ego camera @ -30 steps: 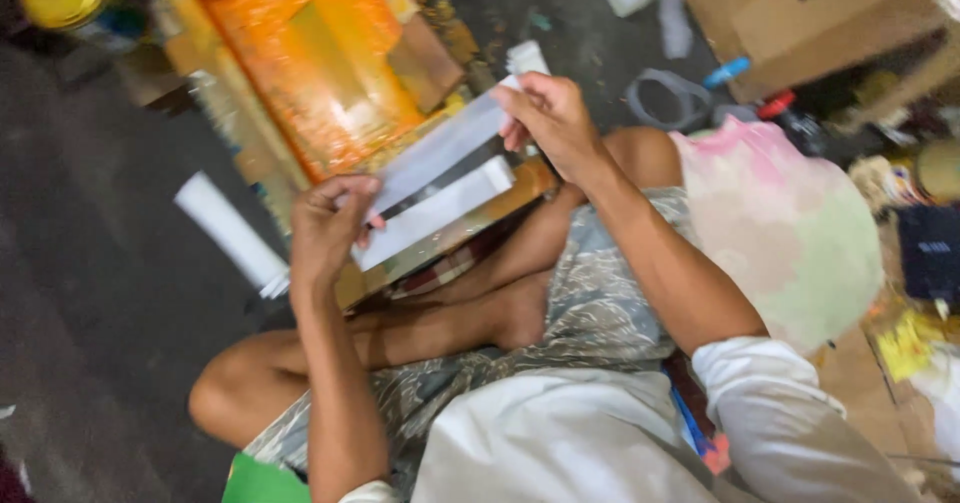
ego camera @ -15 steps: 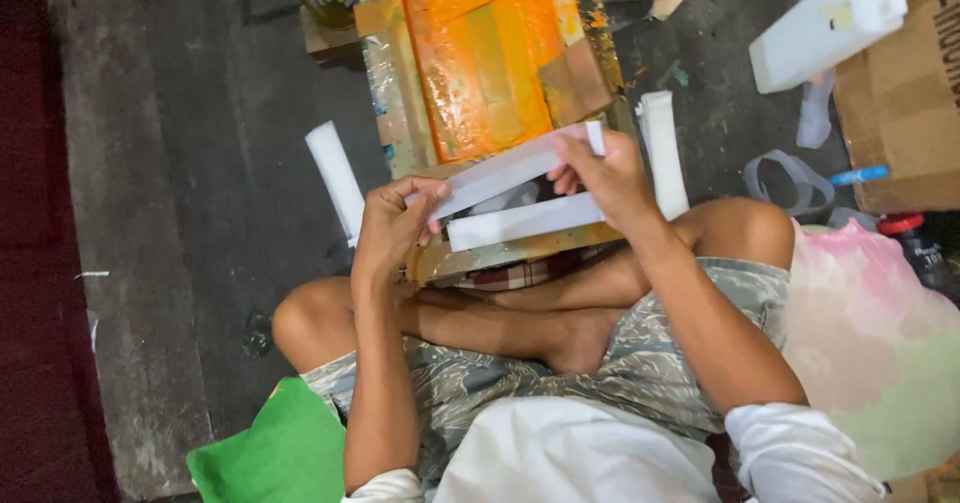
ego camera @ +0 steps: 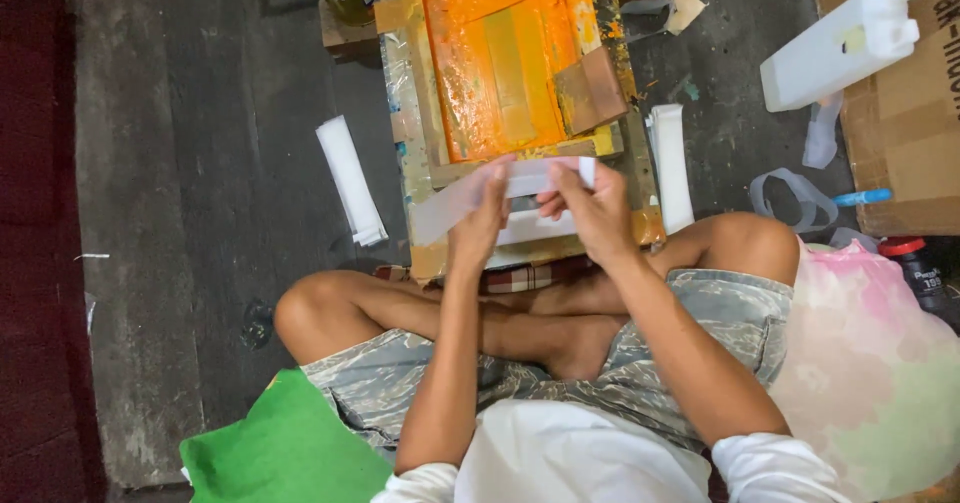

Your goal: The person sits on the floor and uses a squeegee to spread orange ink across a screen printing frame. They then place a white rectangular object under the frame and pull the squeegee across the screen to transfer the ink onto the object.

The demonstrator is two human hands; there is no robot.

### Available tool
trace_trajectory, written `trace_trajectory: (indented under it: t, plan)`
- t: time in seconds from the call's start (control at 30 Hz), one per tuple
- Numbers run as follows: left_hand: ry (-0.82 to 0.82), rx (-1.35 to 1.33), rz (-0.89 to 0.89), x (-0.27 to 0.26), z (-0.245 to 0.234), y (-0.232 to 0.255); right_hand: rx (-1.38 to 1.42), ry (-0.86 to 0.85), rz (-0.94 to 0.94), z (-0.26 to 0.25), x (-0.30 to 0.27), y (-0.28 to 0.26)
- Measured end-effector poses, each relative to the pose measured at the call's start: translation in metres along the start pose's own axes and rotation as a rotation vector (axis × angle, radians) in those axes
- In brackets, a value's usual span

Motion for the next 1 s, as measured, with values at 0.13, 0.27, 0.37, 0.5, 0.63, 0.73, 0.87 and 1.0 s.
trace_trajectory:
  t: [0.13,0.27,0.37,0.5,0.63,0.73,0.87,1.0]
  plan:
    - [0.083,-0.024,0.047,0.013,-0.031,-0.014,-0.064,0.022,-0.035,-0.039,0.008,-0.007]
    - [0.132,-0.130,0.165,0.012,-0.050,-0.025,-0.108,0.037,-0.069,-0.051,0.011,-0.004]
    - [0.146,-0.161,0.194,0.008,-0.052,-0.013,-0.028,0.052,-0.041,-0.052,0.012,0.002]
    - [0.156,-0.152,0.264,0.018,-0.061,-0.030,0.223,0.008,0.060,-0.058,0.016,0.017]
    - [0.109,-0.202,0.314,0.016,-0.057,-0.031,0.373,-0.061,0.144,-0.055,0.015,0.008]
    - [0.055,-0.433,0.265,0.007,-0.038,-0.017,0.307,-0.029,0.110,-0.046,0.014,-0.001]
    - [-0.010,-0.538,0.200,-0.001,-0.002,-0.007,0.297,-0.127,0.084,-0.026,0.011,0.000]
    - [-0.064,-0.287,0.212,0.009,0.027,-0.032,0.215,-0.137,0.030,-0.015,0.008,-0.001]
Point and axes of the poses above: each hand's wrist, its own x-axis towards the middle knuckle, its own z-axis out of the palm, y = z × x, the point moved 4 cm from there along x, towards the middle knuckle, and after that the axes turned 6 degrees about -z, right-handed, at the moved point
